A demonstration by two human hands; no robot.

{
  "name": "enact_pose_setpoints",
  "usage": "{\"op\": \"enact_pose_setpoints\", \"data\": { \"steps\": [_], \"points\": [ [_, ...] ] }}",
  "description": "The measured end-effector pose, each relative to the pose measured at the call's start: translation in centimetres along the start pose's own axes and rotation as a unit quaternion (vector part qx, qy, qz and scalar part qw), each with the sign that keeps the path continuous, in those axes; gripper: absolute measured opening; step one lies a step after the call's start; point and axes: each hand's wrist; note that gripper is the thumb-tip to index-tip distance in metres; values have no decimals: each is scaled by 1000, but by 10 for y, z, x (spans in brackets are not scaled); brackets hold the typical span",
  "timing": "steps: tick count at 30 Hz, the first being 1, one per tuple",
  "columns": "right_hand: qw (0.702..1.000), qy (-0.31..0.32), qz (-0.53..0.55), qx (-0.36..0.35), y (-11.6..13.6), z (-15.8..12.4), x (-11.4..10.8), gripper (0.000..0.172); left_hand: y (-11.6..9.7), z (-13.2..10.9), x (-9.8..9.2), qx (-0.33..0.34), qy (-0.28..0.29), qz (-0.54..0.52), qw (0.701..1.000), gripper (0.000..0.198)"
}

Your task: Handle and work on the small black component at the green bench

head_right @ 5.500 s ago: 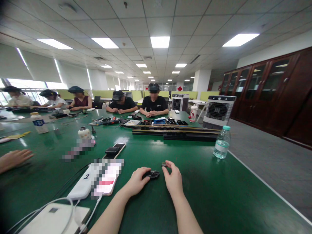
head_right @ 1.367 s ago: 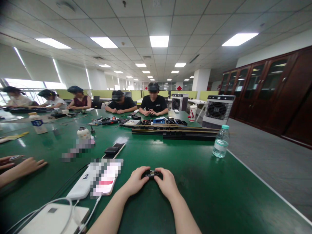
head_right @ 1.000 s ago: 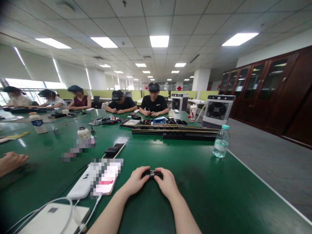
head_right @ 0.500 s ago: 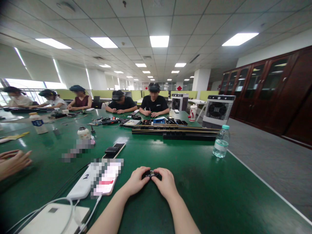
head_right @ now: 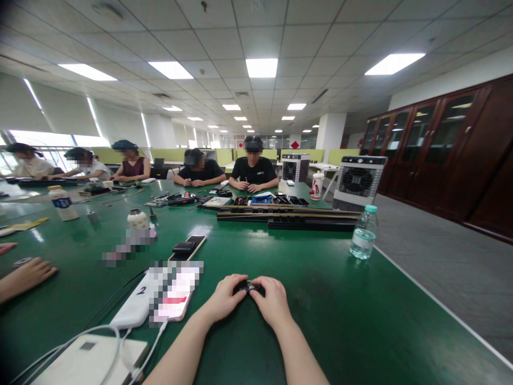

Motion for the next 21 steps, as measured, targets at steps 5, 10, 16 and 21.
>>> {"op": "enact_pose_setpoints", "data": {
  "steps": [5, 10, 16, 21],
  "points": [
    [1000, -13, 16, 0, -1, 1, 1, 19, -2, 1, -1, -4, 2, -5, 1000, 37],
    [999, -27, 37, 12, -1, 1, 0, 20, -2, 0, -2, -6, 3, -8, 1000, 39],
    [994, -77, 69, 39, -2, 2, -5, 23, -5, -1, -3, -5, 1, -11, 1000, 40],
    [990, -101, 87, 46, -4, 4, -9, 24, -7, -1, -5, -10, 8, -9, 1000, 42]
  ]
}}
Point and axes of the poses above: each hand's wrist, its own z-axis towards the middle knuckle, its own x-axis out of the palm, y = z × x, and after that the axes turned 7 degrees about x, right-handed
